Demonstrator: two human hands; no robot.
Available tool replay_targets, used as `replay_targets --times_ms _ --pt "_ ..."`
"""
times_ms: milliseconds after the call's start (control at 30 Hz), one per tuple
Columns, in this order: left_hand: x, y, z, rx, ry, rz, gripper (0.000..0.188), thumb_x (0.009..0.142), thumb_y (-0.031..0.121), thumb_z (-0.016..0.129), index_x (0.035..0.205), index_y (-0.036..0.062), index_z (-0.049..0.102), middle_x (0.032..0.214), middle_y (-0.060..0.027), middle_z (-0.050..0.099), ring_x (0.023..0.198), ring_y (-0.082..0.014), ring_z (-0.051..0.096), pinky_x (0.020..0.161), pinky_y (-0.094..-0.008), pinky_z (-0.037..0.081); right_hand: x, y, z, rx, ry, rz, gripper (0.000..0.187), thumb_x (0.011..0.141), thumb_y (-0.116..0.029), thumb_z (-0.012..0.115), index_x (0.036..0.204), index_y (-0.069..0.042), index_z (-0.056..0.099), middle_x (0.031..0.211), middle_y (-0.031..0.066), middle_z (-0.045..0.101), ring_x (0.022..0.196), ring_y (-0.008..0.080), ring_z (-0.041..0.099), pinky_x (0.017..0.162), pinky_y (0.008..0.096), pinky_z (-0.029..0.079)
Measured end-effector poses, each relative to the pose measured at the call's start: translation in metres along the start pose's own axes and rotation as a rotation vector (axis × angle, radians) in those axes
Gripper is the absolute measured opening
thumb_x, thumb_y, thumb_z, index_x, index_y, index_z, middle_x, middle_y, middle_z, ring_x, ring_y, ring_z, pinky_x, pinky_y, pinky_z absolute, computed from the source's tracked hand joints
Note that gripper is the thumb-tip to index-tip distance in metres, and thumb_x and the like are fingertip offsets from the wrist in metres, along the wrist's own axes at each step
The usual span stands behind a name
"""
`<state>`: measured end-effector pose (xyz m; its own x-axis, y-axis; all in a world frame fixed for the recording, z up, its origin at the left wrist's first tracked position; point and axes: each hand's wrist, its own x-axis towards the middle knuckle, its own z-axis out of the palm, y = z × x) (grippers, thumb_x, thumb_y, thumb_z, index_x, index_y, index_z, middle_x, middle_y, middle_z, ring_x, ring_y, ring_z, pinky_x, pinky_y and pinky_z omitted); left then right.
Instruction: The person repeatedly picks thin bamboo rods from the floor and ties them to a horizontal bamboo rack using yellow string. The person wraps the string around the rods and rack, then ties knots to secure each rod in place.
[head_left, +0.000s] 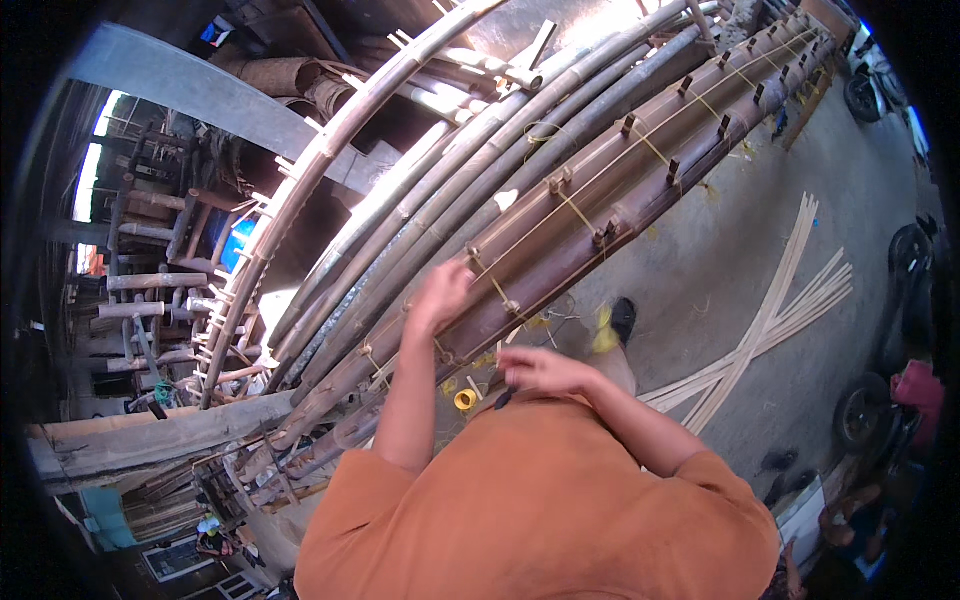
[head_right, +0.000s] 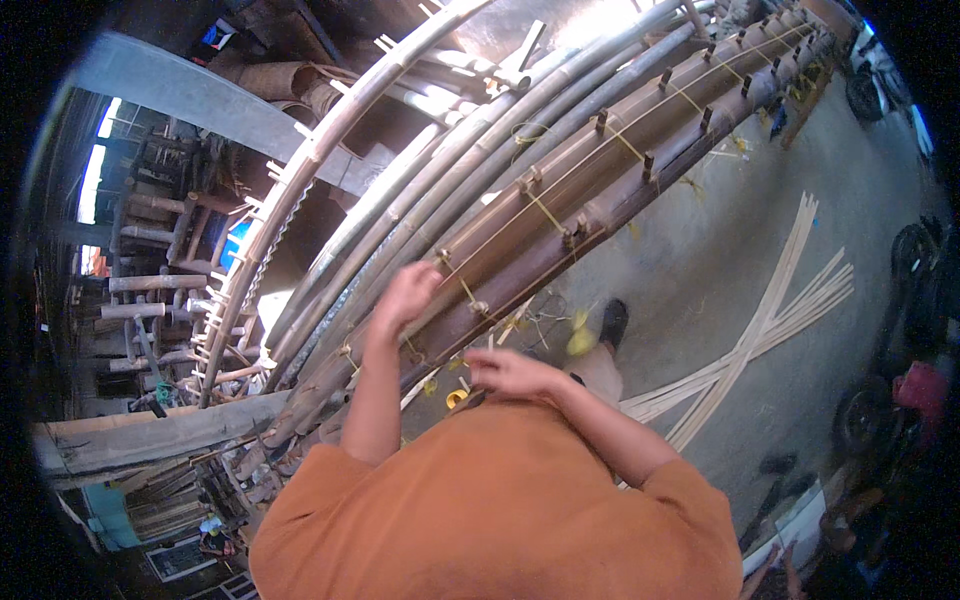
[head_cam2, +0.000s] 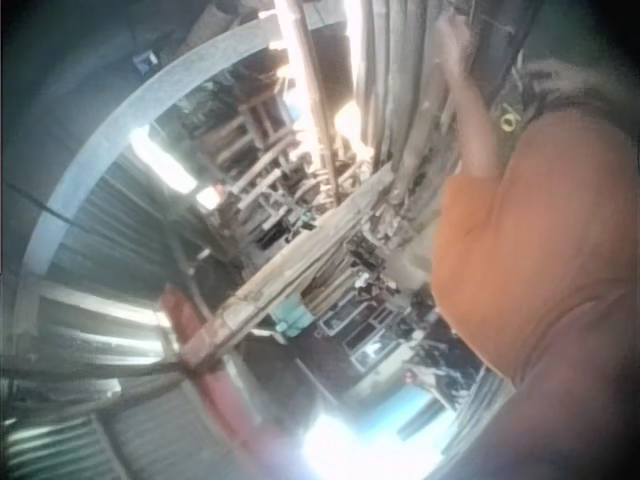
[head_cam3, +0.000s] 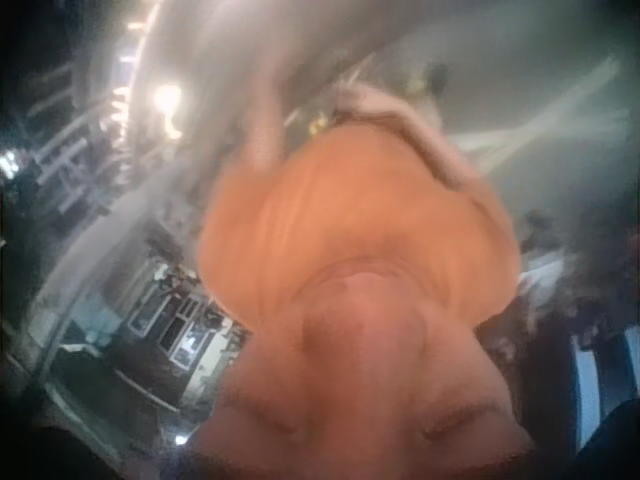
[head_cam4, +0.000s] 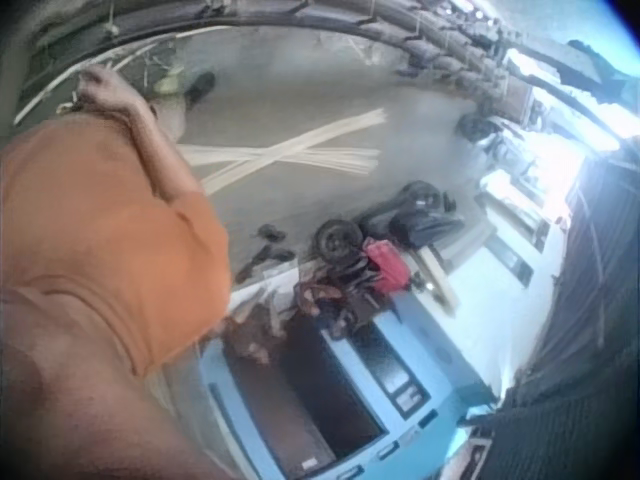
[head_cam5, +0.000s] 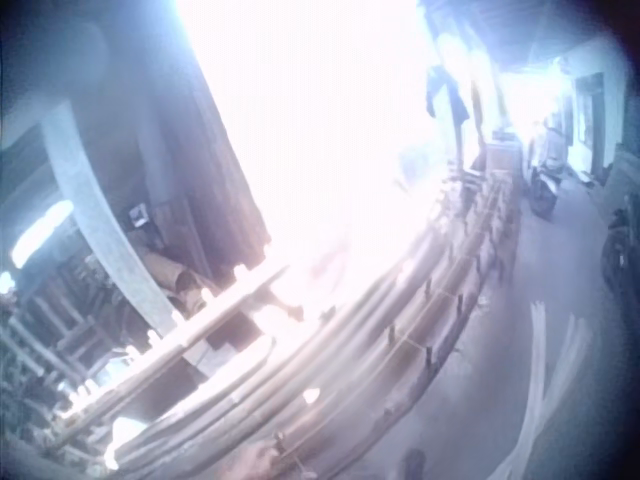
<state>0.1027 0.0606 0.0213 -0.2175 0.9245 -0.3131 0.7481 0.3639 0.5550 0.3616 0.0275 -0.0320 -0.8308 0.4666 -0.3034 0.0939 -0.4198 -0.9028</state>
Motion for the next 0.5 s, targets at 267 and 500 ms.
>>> replay_targets --times_ms 267,500 --pt "-0.010 -0.012 0.081 -0.121 0.435 0.174 0.041 0.088 0.028 0.060 0.127 0.0128 0.055 0.107 -0.0167 0.068 0.105 -0.0350 0.061 0.095 -0.0510 0.031 0.090 -0.123 0.081 0.333 0.337 -0.539 0.024 0.097 -0.021 0.045 0.081 -0.007 0.056 0.073 0.0046 0.055 0.071 0.0165 0.056 0.070 0.0337 0.049" --pt "-0.017 0.019 0.050 0.033 0.325 -0.018 0.032 0.096 0.037 0.045 0.107 0.0193 0.069 0.091 -0.0173 0.069 0.092 -0.0332 0.065 0.084 -0.0458 0.028 0.197 -0.114 -0.024 -1.384 0.335 -0.078 0.059 0.099 -0.051 0.038 0.095 -0.001 0.070 0.091 0.0167 0.067 0.088 0.0286 0.063 0.087 0.0430 0.045"
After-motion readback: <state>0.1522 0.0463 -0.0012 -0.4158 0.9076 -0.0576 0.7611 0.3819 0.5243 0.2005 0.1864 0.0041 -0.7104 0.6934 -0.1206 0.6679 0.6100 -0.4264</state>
